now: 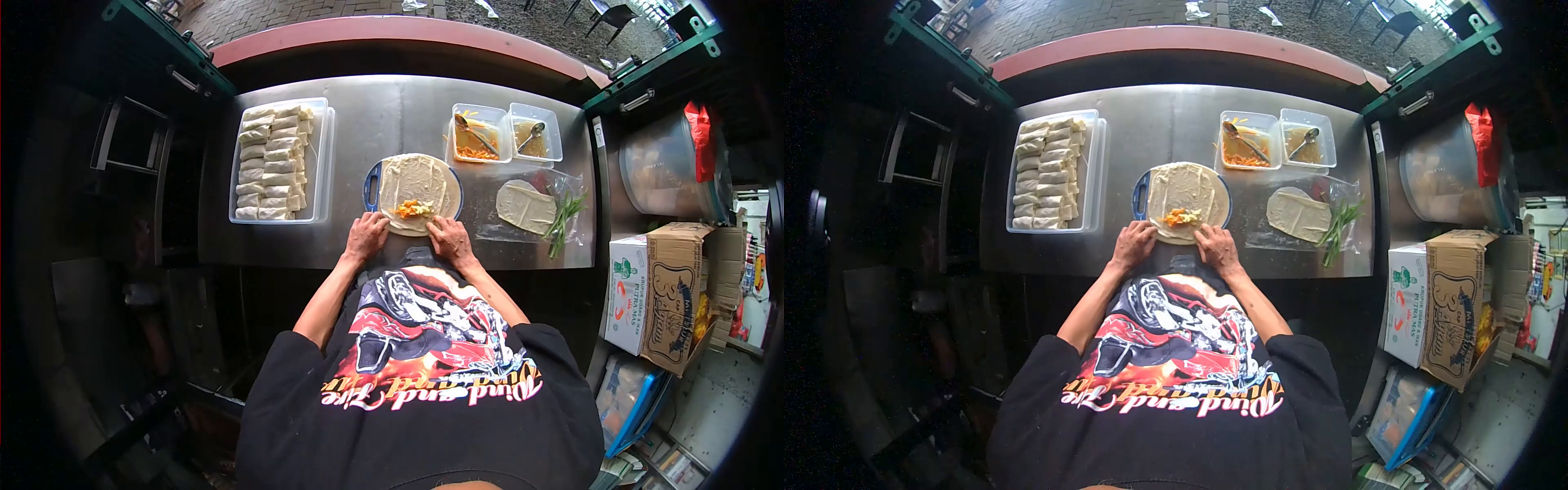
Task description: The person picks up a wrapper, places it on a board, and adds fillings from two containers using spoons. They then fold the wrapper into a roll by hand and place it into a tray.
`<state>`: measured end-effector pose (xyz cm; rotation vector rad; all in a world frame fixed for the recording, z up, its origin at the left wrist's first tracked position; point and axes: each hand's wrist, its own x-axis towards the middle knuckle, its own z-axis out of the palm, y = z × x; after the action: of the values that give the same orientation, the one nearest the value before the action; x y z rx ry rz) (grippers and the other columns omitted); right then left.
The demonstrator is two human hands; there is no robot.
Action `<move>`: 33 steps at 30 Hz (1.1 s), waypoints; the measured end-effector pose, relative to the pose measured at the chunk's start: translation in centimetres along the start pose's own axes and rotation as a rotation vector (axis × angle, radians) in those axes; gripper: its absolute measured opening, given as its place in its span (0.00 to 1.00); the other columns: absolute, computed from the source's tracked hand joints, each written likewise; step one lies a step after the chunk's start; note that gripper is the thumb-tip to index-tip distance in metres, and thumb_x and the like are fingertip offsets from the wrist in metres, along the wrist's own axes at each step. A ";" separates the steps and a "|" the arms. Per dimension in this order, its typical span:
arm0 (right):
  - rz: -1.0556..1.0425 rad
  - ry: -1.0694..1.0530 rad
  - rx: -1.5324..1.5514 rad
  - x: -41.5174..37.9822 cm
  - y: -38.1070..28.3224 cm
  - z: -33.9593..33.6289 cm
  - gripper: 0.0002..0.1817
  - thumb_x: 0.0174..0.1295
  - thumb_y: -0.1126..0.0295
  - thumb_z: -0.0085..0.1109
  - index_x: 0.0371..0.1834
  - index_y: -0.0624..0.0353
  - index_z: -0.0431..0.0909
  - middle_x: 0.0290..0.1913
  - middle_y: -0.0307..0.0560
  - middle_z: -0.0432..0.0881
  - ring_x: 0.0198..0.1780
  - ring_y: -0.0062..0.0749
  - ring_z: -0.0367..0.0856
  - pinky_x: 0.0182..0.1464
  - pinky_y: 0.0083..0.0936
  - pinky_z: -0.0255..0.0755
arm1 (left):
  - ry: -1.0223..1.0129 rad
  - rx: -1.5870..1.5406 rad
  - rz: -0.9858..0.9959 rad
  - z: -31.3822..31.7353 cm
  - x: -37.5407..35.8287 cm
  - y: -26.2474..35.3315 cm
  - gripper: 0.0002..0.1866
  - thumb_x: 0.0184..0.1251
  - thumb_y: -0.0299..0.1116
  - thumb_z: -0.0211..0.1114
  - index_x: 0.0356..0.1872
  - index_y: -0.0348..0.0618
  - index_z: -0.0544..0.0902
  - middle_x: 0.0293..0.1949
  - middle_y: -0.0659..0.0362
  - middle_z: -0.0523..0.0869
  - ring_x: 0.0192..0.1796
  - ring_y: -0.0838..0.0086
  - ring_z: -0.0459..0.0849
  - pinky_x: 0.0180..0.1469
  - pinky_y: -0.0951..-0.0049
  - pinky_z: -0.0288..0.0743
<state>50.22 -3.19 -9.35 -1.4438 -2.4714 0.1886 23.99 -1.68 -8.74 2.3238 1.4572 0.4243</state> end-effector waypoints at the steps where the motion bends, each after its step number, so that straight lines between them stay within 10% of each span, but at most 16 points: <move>1: 0.002 0.006 0.006 0.0 0.0 0.0 0.13 0.57 0.65 0.63 0.45 0.51 0.81 0.49 0.42 0.80 0.45 0.37 0.80 0.45 0.34 0.72 | 0.008 0.013 0.006 0.0 0.1 0.0 0.12 0.60 0.34 0.64 0.46 0.50 0.83 0.47 0.63 0.82 0.53 0.67 0.79 0.50 0.63 0.74; 20: 0.022 0.142 -0.027 1.8 -0.5 0.6 0.04 0.51 0.72 0.60 0.28 0.54 0.75 0.34 0.43 0.75 0.37 0.36 0.79 0.39 0.33 0.72 | 0.044 0.144 0.057 0.5 1.5 -0.8 0.05 0.60 0.36 0.63 0.33 0.48 0.81 0.37 0.61 0.81 0.44 0.67 0.80 0.43 0.63 0.71; 33: 0.142 0.073 0.200 2.4 0.1 0.6 0.06 0.58 0.75 0.54 0.38 0.59 0.73 0.36 0.52 0.76 0.37 0.49 0.83 0.38 0.38 0.79 | 0.101 0.141 0.093 0.4 2.0 0.3 0.12 0.55 0.42 0.67 0.33 0.48 0.79 0.36 0.59 0.79 0.45 0.66 0.78 0.44 0.63 0.69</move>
<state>48.98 -1.02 -9.55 -1.5113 -2.2219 0.3923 25.28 -0.04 -8.83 2.5222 1.4727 0.4849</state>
